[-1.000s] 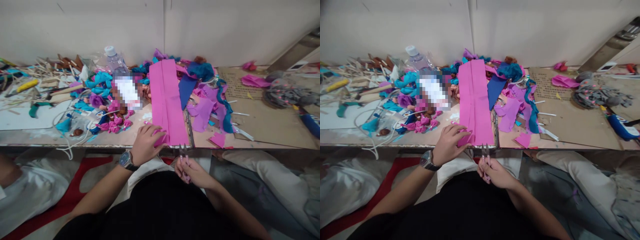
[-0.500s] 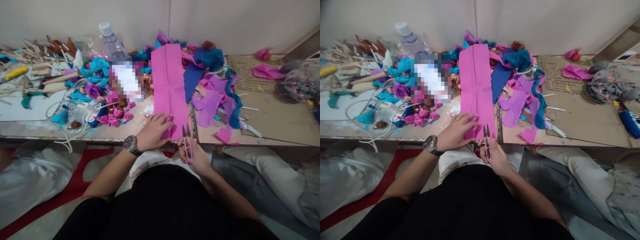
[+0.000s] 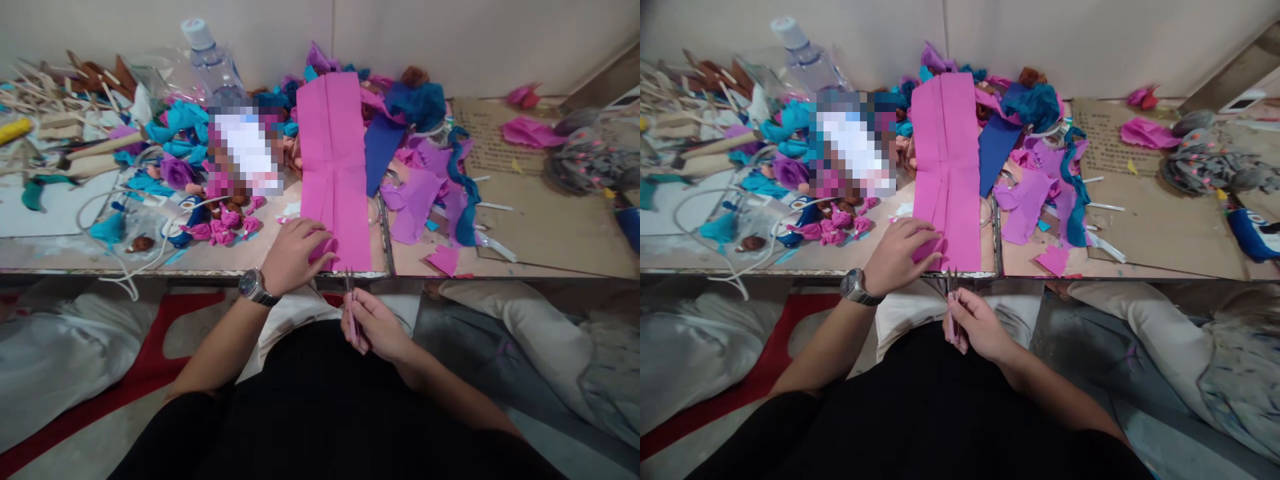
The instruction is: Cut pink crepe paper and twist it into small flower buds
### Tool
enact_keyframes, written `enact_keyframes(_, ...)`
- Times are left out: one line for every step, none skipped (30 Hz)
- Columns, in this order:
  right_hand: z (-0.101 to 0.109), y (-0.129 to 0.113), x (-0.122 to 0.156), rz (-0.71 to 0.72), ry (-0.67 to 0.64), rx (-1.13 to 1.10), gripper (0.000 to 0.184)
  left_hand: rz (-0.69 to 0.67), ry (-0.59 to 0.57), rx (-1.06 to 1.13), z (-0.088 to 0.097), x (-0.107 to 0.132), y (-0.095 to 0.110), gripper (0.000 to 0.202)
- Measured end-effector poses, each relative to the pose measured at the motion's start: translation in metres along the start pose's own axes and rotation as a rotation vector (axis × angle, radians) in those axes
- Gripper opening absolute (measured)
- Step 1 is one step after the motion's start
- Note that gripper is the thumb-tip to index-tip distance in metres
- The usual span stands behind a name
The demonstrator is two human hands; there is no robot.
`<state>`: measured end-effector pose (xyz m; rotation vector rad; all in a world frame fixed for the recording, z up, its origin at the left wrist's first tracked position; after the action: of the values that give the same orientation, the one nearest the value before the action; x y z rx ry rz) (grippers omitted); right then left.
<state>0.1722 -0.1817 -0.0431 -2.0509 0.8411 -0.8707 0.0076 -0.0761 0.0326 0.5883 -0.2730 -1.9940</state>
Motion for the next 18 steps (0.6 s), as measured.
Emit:
enact_keyframes(0.0,-0.001,0.001,0.004,-0.003,0.0,0.044,0.036,0.026,-0.023,0.003,0.003,-0.003,0.032)
enact_keyframes(0.001,-0.001,0.001,0.007,-0.004,-0.003,0.041,0.077,0.048,-0.051,0.006,0.007,-0.006,0.034)
enact_keyframes(0.002,-0.001,0.001,0.013,-0.003,-0.012,0.04,0.119,0.064,-0.082,0.009,0.012,-0.009,0.037)
enact_keyframes(0.003,-0.002,0.001,0.021,0.0,-0.024,0.039,0.162,0.078,-0.112,0.011,0.017,-0.012,0.042)
enact_keyframes(0.004,-0.002,0.0,0.031,0.007,-0.035,0.038,0.202,0.087,-0.137,0.014,0.022,-0.015,0.048)
enact_keyframes(0.005,-0.002,-0.001,0.043,0.014,-0.044,0.038,0.232,0.093,-0.152,0.016,0.026,-0.017,0.053)
enact_keyframes(0.005,-0.002,-0.002,0.053,0.019,-0.046,0.037,0.251,0.093,-0.157,0.017,0.03,-0.018,0.056)
enact_keyframes(0.004,-0.002,-0.003,0.059,0.019,-0.044,0.037,0.262,0.093,-0.156,0.018,0.034,-0.019,0.057)
enact_keyframes(0.003,-0.002,-0.003,0.061,0.013,-0.038,0.036,0.266,0.09,-0.151,0.018,0.036,-0.019,0.057)
enact_keyframes(0.001,-0.003,-0.004,0.061,0.0,-0.029,0.035,0.267,0.085,-0.147,0.019,0.038,-0.019,0.056)
enact_keyframes(-0.001,-0.003,-0.005,0.06,-0.014,-0.022,0.034,0.268,0.08,-0.143,0.019,0.039,-0.019,0.055)
enact_keyframes(-0.003,-0.004,-0.006,0.059,-0.029,-0.016,0.034,0.272,0.075,-0.142,0.018,0.039,-0.019,0.055)
enact_keyframes(-0.006,-0.004,-0.006,0.057,-0.044,-0.009,0.034,0.275,0.072,-0.14,0.018,0.039,-0.02,0.055)
enact_keyframes(-0.008,-0.005,-0.006,0.055,-0.058,-0.006,0.034,0.279,0.07,-0.14,0.018,0.038,-0.021,0.056)
enact_keyframes(-0.009,-0.006,-0.006,0.054,-0.072,-0.005,0.034,0.281,0.072,-0.145,0.018,0.037,-0.022,0.057)
enact_keyframes(-0.011,-0.007,-0.006,0.051,-0.085,-0.006,0.033,0.283,0.076,-0.157,0.018,0.036,-0.023,0.057)
enact_keyframes(-0.012,-0.007,-0.005,0.048,-0.098,-0.006,0.033,0.282,0.082,-0.172,0.018,0.035,-0.023,0.055)
enact_keyframes(-0.013,-0.008,-0.005,0.046,-0.107,-0.006,0.033,0.276,0.087,-0.188,0.018,0.034,-0.024,0.051)
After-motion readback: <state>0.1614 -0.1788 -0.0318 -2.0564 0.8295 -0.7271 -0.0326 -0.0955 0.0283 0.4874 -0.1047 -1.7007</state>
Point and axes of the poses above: each hand's wrist, its own x-axis away from the middle knuckle, its own z-axis out of the back of the hand, y = z × x, the point moved 7 cm from there along -x, towards the middle knuckle, and after that the axes turned 4 degrees about z, right-handed, at the moved point
